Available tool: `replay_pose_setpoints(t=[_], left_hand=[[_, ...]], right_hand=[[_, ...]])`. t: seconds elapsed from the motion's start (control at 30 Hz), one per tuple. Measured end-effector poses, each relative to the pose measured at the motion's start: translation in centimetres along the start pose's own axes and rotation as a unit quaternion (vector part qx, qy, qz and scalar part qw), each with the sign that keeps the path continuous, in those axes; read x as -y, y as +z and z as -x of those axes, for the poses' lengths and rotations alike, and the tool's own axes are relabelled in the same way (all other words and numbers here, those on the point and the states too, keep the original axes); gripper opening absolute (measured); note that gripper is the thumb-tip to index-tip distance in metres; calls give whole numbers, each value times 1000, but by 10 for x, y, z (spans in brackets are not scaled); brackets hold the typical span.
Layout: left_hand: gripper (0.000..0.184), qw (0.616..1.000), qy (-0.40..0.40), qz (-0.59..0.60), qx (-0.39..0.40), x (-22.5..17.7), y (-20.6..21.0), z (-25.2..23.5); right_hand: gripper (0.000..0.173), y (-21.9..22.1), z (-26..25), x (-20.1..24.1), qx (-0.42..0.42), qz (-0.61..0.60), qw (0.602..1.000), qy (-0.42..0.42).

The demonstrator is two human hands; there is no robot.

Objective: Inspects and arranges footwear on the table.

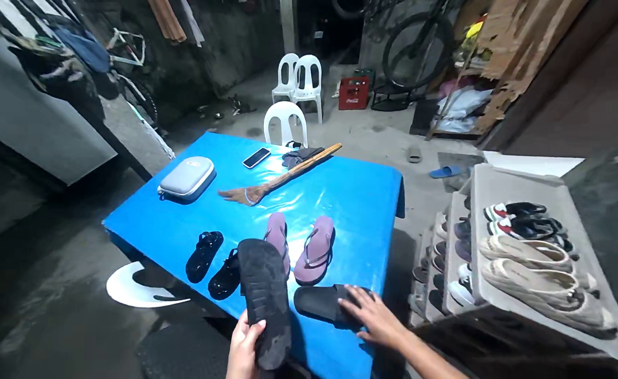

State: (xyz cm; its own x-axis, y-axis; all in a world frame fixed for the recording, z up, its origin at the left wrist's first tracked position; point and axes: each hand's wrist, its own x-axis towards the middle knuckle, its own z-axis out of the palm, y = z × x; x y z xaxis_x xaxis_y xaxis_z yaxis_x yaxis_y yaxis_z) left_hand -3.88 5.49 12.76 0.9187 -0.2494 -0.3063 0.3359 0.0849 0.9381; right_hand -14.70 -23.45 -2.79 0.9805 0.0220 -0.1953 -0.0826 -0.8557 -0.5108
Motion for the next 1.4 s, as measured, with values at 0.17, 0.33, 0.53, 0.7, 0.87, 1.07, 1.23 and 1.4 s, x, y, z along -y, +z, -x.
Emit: replay_pose_setpoints(t=[0.17, 0.33, 0.53, 0.7, 0.87, 1.07, 1.23, 1.4], left_hand=[[43, 944, 80, -301, -105, 60, -6, -24], [54, 873, 71, -481, -37, 120, 1, -45], [69, 758, -12, -627, 179, 151, 22, -53], [45, 870, 70, -441, 208, 91, 53, -32], [63, 936, 162, -76, 304, 12, 85, 12], [64, 923, 159, -30, 348, -11, 82, 40], [51, 928, 152, -39, 338, -11, 75, 49], [45, 935, 146, -28, 323, -15, 72, 60]], right_hand=[[68, 35, -29, 6, 5, 41, 997, 59], [79, -5, -10, -3, -132, -173, 965, 147], [106, -84, 57, 40, -246, -687, 680, 64], [33, -100, 92, 76, -143, -800, 568, -129], [36, -99, 102, 104, -108, -796, 555, -216], [39, -95, 104, 114, -79, -803, 538, -244], [42, -92, 104, 117, -48, -812, 525, -251], [42, -95, 106, 129, -60, -816, 525, -232]])
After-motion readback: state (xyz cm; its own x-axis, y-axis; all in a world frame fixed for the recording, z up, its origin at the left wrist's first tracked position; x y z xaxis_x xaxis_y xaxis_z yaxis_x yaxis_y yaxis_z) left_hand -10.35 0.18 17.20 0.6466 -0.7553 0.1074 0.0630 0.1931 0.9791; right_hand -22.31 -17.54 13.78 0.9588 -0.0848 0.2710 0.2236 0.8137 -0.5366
